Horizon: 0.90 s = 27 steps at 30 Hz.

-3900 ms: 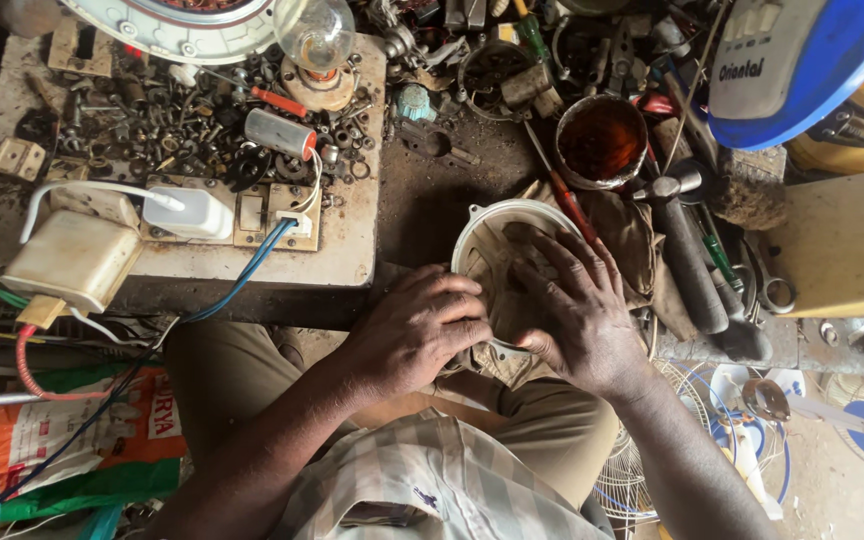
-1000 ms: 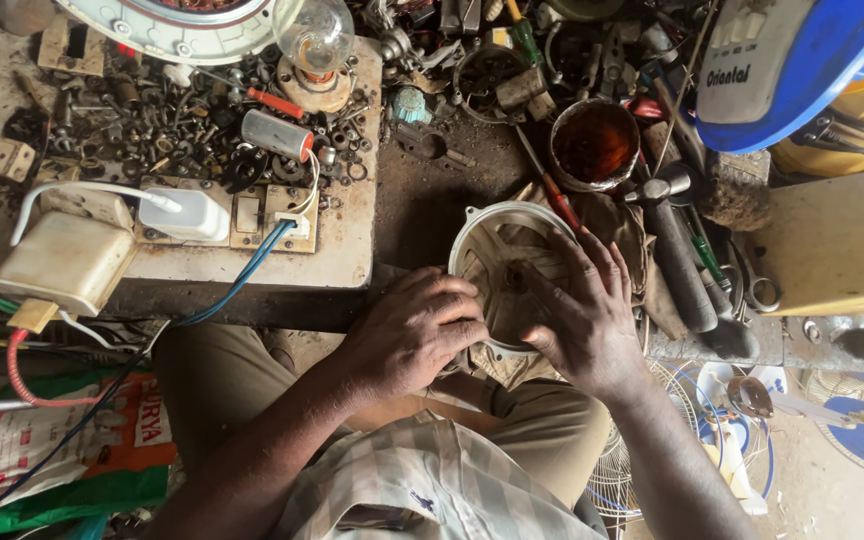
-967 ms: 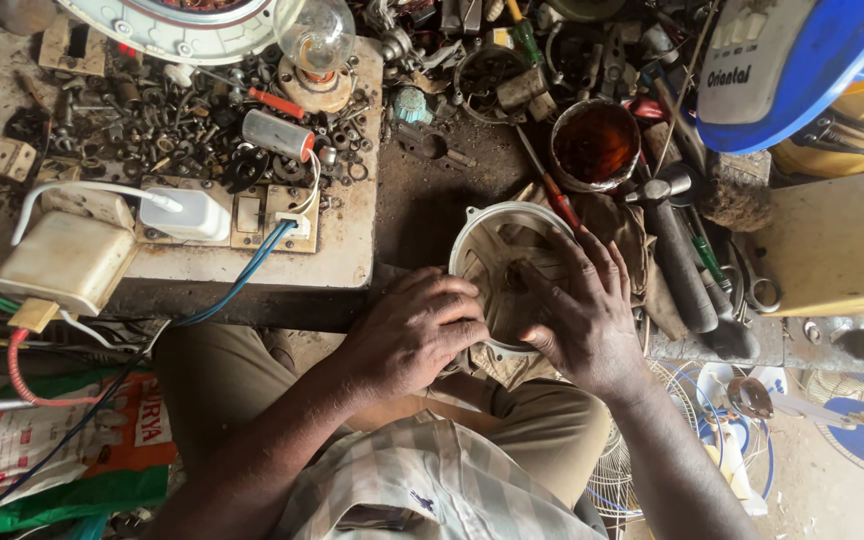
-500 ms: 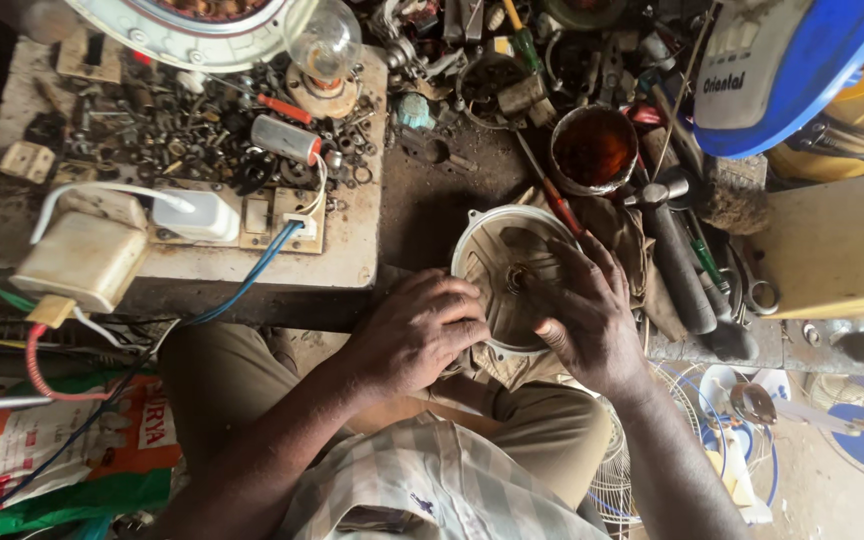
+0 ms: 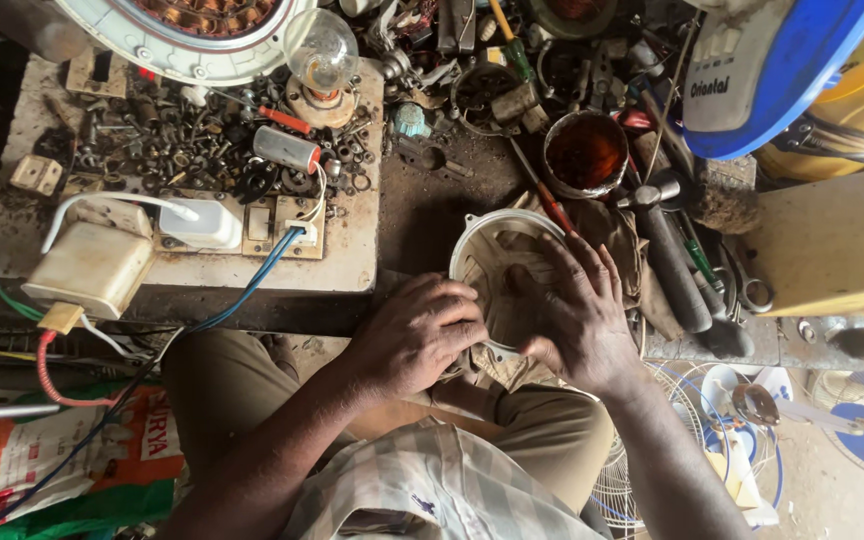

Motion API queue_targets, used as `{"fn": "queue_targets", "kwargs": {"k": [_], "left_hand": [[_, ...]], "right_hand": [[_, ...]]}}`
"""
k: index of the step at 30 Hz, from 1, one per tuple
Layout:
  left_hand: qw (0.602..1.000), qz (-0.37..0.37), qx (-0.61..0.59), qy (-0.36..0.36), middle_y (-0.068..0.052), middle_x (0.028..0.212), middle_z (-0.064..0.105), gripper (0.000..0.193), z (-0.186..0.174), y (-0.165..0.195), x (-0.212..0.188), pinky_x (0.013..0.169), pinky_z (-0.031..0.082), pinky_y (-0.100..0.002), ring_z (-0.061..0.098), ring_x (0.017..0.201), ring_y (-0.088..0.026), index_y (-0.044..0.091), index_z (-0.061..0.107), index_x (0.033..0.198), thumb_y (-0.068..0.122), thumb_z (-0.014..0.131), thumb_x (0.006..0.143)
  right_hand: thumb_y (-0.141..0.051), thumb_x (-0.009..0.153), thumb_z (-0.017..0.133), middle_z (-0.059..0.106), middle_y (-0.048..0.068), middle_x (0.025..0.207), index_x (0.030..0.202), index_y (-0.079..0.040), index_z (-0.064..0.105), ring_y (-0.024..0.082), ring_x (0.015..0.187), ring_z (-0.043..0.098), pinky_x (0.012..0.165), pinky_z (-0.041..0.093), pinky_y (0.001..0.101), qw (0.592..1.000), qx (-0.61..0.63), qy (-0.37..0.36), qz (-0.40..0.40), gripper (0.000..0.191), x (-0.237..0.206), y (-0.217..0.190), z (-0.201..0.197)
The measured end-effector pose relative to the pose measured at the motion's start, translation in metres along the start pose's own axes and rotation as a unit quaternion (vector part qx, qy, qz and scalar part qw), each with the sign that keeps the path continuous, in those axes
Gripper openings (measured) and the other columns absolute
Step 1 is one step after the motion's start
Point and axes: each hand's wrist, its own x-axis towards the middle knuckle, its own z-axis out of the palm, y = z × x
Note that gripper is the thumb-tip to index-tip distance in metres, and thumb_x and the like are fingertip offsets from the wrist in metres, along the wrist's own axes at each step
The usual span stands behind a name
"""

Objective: The person sits at a cluttered repair workbench and repeatedly rubs and wipes the inside of a circular fan/motor cover part with their hand, turning it as they work. They briefly pick up a screwdriver and manipulate small fasteners on the part before resuming rubbing its surface.

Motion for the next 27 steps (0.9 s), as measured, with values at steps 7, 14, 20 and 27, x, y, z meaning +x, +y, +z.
{"fn": "queue_targets", "kwargs": {"k": [7, 14, 20, 27], "left_hand": [[1.0, -0.007, -0.011, -0.008, -0.004, 0.113, 0.068, 0.028, -0.003, 0.001, -0.001, 0.114, 0.042, -0.049, 0.059, 0.128, -0.027, 0.01, 0.073, 0.106, 0.008, 0.076, 0.078], [1.0, -0.01, -0.003, -0.007, -0.007, 0.114, 0.069, 0.029, -0.001, 0.001, 0.001, 0.114, 0.04, -0.05, 0.058, 0.128, -0.028, 0.01, 0.074, 0.105, 0.009, 0.077, 0.076], [1.0, -0.016, -0.012, -0.013, -0.005, 0.115, 0.069, 0.03, -0.001, 0.001, 0.0, 0.115, 0.041, -0.049, 0.058, 0.128, -0.027, 0.011, 0.074, 0.105, 0.009, 0.077, 0.076], [1.0, -0.012, -0.007, -0.006, -0.005, 0.115, 0.068, 0.029, -0.001, 0.001, 0.001, 0.115, 0.041, -0.049, 0.058, 0.127, -0.027, 0.011, 0.074, 0.106, 0.009, 0.077, 0.077]], "right_hand": [[-0.072, 0.095, 0.046, 0.045, 0.021, 0.158, 0.14, -0.015, 0.068, 0.048, 0.15, 0.034, 0.126, 0.021, 0.0627, 0.999, 0.037, -0.02, 0.017, 0.075, 0.001, 0.005, 0.004], [-0.065, 0.1, 0.049, 0.05, 0.021, 0.156, 0.132, -0.016, 0.071, 0.047, 0.151, 0.036, 0.126, 0.025, 0.0586, 0.994, 0.104, -0.002, 0.023, 0.063, -0.004, 0.005, -0.004], [-0.064, 0.102, 0.051, 0.05, 0.018, 0.157, 0.133, -0.017, 0.07, 0.044, 0.153, 0.038, 0.128, 0.029, 0.0594, 0.996, 0.06, 0.046, 0.043, 0.059, -0.006, 0.001, -0.009], [-0.066, 0.096, 0.049, 0.042, 0.021, 0.159, 0.138, -0.016, 0.067, 0.048, 0.149, 0.034, 0.124, 0.022, 0.0639, 0.999, -0.041, 0.003, 0.013, 0.067, 0.001, 0.004, -0.001]]}}
